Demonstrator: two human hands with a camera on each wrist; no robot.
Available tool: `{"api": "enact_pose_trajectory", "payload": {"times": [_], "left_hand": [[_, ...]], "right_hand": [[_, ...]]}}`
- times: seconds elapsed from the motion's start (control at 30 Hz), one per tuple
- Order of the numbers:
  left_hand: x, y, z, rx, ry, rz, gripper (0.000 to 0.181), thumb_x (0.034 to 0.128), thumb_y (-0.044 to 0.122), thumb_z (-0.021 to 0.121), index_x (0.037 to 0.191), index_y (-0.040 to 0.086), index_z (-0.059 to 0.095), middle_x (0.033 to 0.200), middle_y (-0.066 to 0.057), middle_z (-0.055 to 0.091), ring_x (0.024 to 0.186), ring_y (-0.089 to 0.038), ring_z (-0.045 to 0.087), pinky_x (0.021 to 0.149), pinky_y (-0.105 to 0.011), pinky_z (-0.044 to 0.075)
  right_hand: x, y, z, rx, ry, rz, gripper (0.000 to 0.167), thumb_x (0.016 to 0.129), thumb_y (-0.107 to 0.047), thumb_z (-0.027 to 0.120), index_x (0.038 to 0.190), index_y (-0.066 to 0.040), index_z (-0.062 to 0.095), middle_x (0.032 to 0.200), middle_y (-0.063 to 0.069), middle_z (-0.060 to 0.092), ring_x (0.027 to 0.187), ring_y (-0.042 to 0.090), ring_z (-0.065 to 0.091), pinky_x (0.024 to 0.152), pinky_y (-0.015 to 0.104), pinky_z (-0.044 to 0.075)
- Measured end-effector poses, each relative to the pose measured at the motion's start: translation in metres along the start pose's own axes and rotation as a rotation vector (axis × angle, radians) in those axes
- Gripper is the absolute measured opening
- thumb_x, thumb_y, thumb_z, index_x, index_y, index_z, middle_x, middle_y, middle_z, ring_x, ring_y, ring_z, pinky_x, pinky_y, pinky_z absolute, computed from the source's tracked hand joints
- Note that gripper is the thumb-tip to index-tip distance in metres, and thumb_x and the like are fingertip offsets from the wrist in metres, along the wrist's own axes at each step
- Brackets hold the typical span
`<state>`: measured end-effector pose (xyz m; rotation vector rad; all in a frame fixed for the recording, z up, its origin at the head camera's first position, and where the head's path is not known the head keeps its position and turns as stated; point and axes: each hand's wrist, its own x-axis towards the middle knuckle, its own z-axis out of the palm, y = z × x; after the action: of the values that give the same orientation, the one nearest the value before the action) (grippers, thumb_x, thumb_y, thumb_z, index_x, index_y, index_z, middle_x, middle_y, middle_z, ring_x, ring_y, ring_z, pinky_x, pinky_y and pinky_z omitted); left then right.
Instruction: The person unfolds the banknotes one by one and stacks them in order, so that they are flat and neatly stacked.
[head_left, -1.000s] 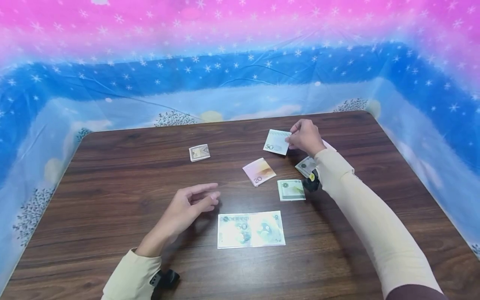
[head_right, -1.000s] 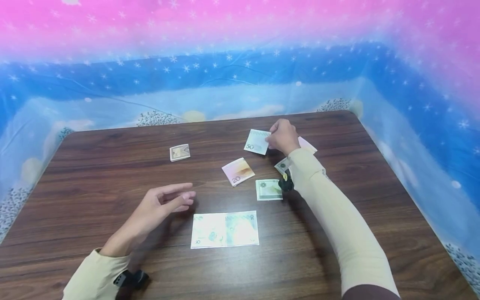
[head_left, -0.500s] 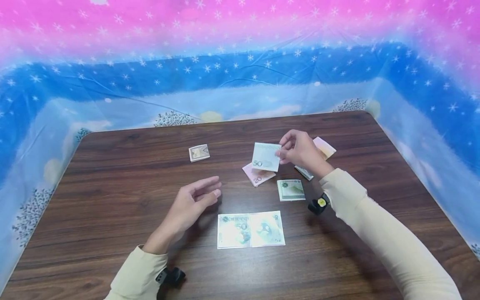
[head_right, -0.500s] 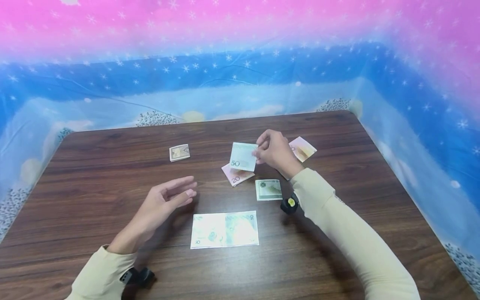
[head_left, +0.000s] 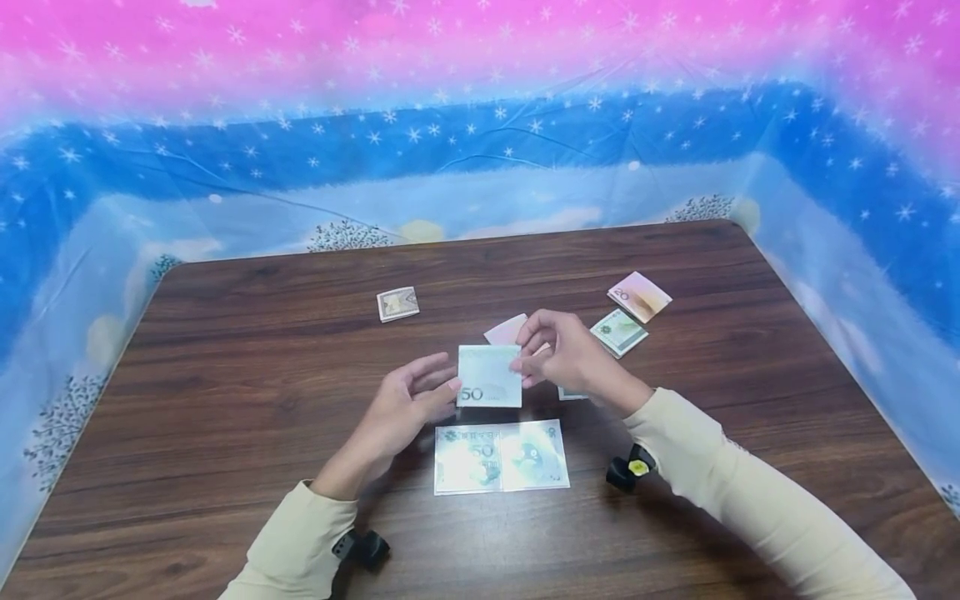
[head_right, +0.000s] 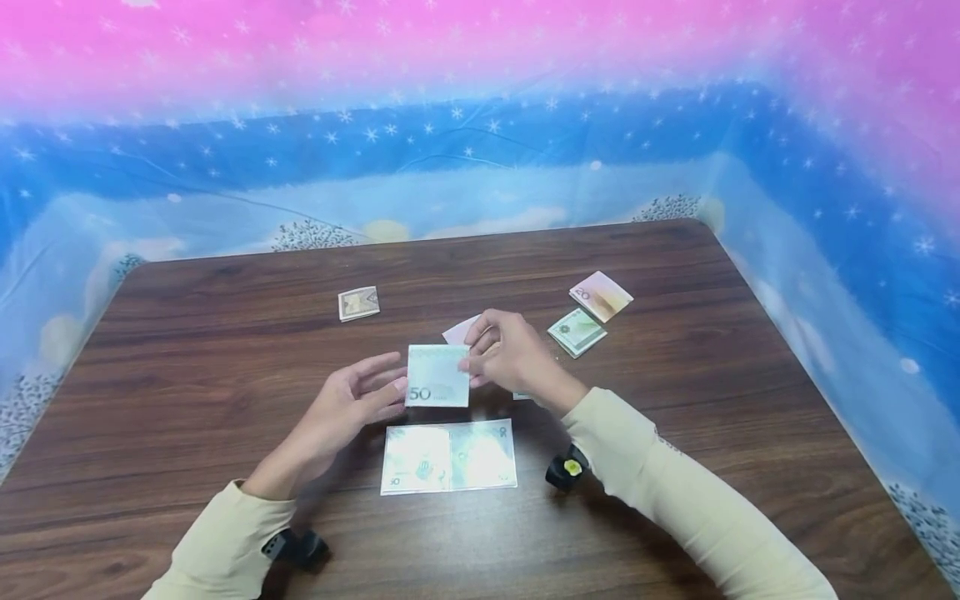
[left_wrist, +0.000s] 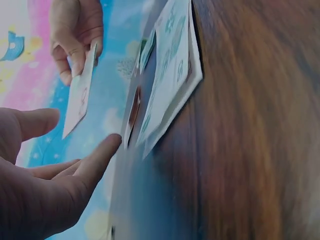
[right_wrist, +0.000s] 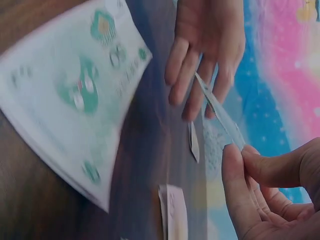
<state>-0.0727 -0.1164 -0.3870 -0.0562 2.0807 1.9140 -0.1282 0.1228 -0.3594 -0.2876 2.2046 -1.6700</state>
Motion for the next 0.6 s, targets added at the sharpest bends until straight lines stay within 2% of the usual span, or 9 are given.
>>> {"api": "enact_pose_trajectory", "payload": {"times": [0.1,0.2,0.3,0.47,0.6], "left_hand": [[0.002,-0.001,0.002,-0.05,0.008,-0.034,0.05,0.0989,0.009,0.065,0.144,-0.004,0.048,0.132,-0.025,0.062,0.109,-0.03,0.068,0.091,-0.037,0.059],[0.002,0.0,0.003,-0.045,0.04,-0.052,0.042,0.0979,0.006,0.065,0.137,-0.004,0.055,0.122,-0.021,0.068,0.099,-0.021,0.07,0.086,-0.035,0.061],[0.001,0.003,0.003,-0.053,0.071,-0.058,0.036,0.0966,0.003,0.064,0.132,-0.005,0.06,0.114,-0.018,0.071,0.093,-0.015,0.07,0.081,-0.032,0.061],[-0.004,0.01,0.005,-0.106,0.081,-0.046,0.034,0.0964,0.0,0.063,0.13,-0.007,0.061,0.112,-0.018,0.072,0.089,-0.014,0.071,0.078,-0.029,0.062],[-0.006,0.012,0.007,-0.135,0.053,-0.012,0.035,0.0971,0.002,0.064,0.13,-0.007,0.06,0.116,-0.021,0.07,0.095,-0.018,0.071,0.084,-0.033,0.061]], "right_hand": [[-0.003,0.001,0.006,0.061,-0.021,0.023,0.024,0.085,0.014,0.072,0.101,0.007,0.055,0.085,0.015,0.061,0.068,0.022,0.069,0.073,0.05,0.063],[-0.005,0.003,0.01,0.122,-0.034,0.024,0.026,0.084,0.015,0.073,0.101,0.008,0.055,0.082,0.013,0.062,0.067,0.02,0.067,0.071,0.045,0.064],[-0.006,0.005,0.014,0.157,-0.015,0.009,0.027,0.084,0.014,0.074,0.101,0.009,0.054,0.081,0.012,0.062,0.067,0.02,0.068,0.069,0.041,0.064],[-0.006,0.014,0.022,0.128,0.077,-0.016,0.019,0.084,0.008,0.077,0.094,0.007,0.06,0.082,0.012,0.067,0.071,0.019,0.07,0.069,0.039,0.064],[-0.008,0.02,0.027,0.113,0.097,-0.025,0.016,0.086,-0.001,0.078,0.096,0.006,0.067,0.088,0.015,0.072,0.08,0.02,0.073,0.073,0.038,0.064]]}}
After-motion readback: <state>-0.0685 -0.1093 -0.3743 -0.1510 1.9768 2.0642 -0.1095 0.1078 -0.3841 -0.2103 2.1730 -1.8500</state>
